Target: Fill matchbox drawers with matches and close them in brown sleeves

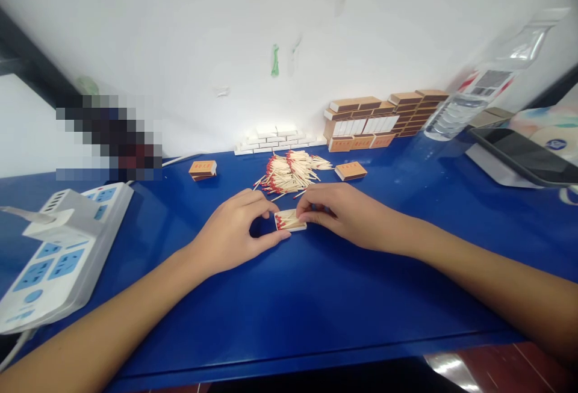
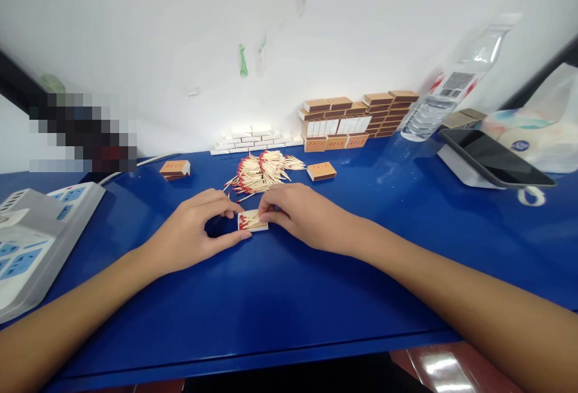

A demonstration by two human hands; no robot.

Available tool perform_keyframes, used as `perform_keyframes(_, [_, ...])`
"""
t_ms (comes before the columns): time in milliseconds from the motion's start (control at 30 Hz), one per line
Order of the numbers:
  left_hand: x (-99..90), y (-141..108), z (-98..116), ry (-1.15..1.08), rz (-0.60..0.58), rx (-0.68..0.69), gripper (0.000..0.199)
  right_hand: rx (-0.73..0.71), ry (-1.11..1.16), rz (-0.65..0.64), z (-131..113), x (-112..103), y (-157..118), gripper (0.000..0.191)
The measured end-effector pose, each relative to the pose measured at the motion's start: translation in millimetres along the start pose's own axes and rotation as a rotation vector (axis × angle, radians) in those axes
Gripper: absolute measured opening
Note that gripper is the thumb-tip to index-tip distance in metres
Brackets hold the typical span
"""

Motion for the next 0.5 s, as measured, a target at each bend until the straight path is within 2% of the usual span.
perform_keyframes(167, [-0.7, -0.2, 2.5, -0.004, 0.007, 0.019, 0.028, -0.049, -0.067, 0.074, -1.0, 0.3, -1.0, 0.013])
perform_keyframes(500, [-1.1, 0.4, 2.7, 0.012, 0.01, 0.026, 0.029, -0.038, -0.073, 0.063, -0.3, 2.4, -4.3, 0.012])
Point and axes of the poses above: each hand's wrist, its own y-axis towards the middle knuckle, its own x-axis out of the palm, z = x × y, the point moved 7 cm from there along y, towards the middle knuckle, and after that the axes turned 1 degree about -y, right-handed, at the moved point
